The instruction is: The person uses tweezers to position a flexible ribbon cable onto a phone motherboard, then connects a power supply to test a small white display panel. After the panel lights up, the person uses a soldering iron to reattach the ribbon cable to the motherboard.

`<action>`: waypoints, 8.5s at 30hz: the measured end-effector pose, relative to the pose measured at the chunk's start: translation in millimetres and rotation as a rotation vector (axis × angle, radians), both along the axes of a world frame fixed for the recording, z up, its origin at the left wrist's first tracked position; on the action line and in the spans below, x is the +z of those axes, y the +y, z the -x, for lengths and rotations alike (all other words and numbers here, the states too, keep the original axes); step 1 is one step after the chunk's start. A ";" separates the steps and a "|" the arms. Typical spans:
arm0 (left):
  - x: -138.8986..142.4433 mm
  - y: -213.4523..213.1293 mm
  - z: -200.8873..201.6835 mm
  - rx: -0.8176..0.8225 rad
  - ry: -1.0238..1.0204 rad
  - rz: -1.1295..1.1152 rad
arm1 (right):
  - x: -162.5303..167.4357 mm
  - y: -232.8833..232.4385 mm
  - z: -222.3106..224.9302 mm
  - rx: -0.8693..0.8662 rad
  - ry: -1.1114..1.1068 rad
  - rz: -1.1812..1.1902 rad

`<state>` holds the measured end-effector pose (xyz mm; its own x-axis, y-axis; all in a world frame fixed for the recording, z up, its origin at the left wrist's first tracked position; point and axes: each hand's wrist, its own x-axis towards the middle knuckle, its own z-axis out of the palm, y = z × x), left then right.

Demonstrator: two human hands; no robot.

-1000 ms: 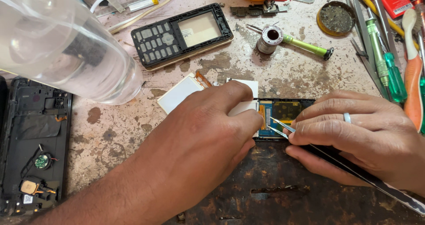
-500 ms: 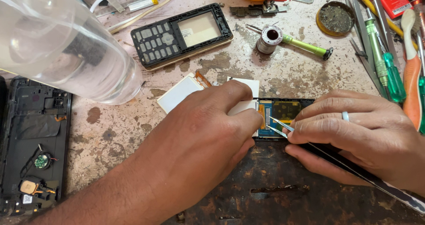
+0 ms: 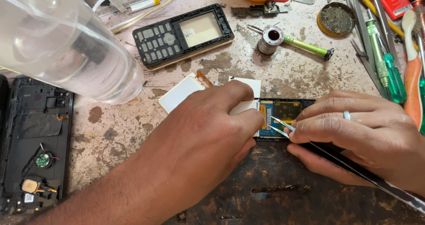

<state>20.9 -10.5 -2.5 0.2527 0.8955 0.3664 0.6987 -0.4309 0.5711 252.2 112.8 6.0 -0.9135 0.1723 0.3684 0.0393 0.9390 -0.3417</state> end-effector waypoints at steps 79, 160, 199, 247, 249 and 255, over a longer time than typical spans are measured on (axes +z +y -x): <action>-0.3 0.1 0.1 -0.005 -0.011 -0.035 | -0.9 5.4 -5.5 -0.029 -0.078 0.076; -20.7 64.6 -5.0 -0.002 0.089 -0.050 | 9.3 71.5 -19.7 -0.565 -0.501 0.058; -32.9 -9.3 29.4 0.197 -0.047 -0.317 | -25.2 45.8 3.1 -0.134 -0.097 -0.243; -38.5 3.6 35.6 0.214 0.019 -0.699 | 50.1 173.3 191.1 -0.896 -0.147 -0.744; -38.1 5.2 37.3 0.222 0.051 -0.745 | 49.3 173.4 183.2 -0.869 -0.139 -0.805; -33.6 4.5 32.4 0.250 0.010 -0.821 | 35.7 163.7 155.6 -0.875 -0.162 -0.619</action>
<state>-11.6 -6.0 -36.1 0.0899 0.3775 0.9217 0.8319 -0.5373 0.1390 96.6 276.5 41.7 -0.6097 0.6137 0.5018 0.7815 0.5711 0.2510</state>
